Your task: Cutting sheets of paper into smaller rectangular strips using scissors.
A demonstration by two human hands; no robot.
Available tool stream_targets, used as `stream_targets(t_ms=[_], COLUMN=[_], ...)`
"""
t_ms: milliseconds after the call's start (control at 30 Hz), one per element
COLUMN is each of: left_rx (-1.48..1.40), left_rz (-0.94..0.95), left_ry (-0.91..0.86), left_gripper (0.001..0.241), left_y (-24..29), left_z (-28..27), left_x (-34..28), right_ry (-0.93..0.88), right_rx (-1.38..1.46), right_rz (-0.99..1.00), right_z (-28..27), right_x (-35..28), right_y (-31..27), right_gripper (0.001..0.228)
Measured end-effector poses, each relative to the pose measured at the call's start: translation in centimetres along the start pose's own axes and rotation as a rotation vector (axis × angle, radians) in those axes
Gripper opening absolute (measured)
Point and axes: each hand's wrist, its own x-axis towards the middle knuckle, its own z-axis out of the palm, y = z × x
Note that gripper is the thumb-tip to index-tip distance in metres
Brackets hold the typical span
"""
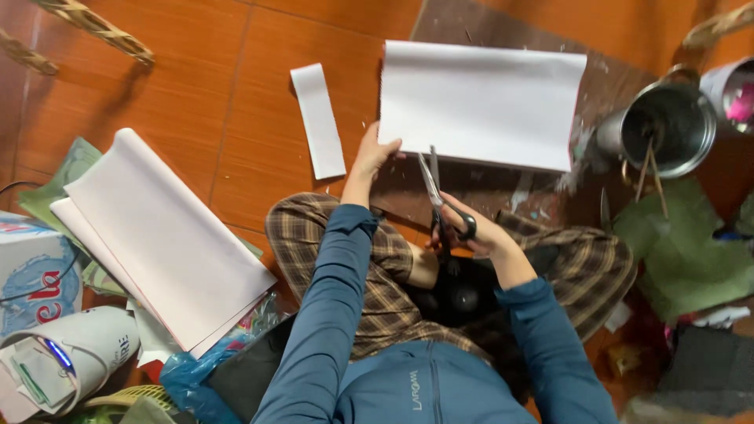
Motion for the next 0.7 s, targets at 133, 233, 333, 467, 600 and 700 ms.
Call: stream_targets(t_ms=[133, 233, 333, 467, 600, 700], left_rx=[-0.068, -0.196, -0.171, -0.123, -0.103, -0.122], left_rz=[-0.04, -0.103, -0.105, -0.205, -0.25, -0.245], left_ry=[-0.044, -0.086, -0.09, -0.058, -0.043, -0.062], left_gripper=[0.071, 0.087, 0.088, 0.098, 0.098, 0.104], left_y=[-5.4, -5.8, -3.0, -0.6, 0.2, 0.2], left_z=[-0.7, -1.0, -0.5, -0.2, -0.4, -0.4], left_x=[4.3, 5.1, 4.1, 3.5, 3.2, 3.0], right_ry=[-0.051, -0.133, -0.184, -0.181, -0.275, -0.246], right_rx=[0.143, 0.207, 0.226, 0.258, 0.182, 0.099], right_rz=[0.116, 0.168, 0.191, 0.173, 0.065, -0.066], right_z=[-2.0, -2.6, -3.0, -4.7, -8.8, -9.3], right_x=[5.1, 6.9, 7.8, 9.1, 11.1, 8.3], right_y=[4.1, 4.9, 5.5, 8.2, 10.9, 4.5], right_gripper=[0.057, 0.065, 0.072, 0.062, 0.062, 0.067])
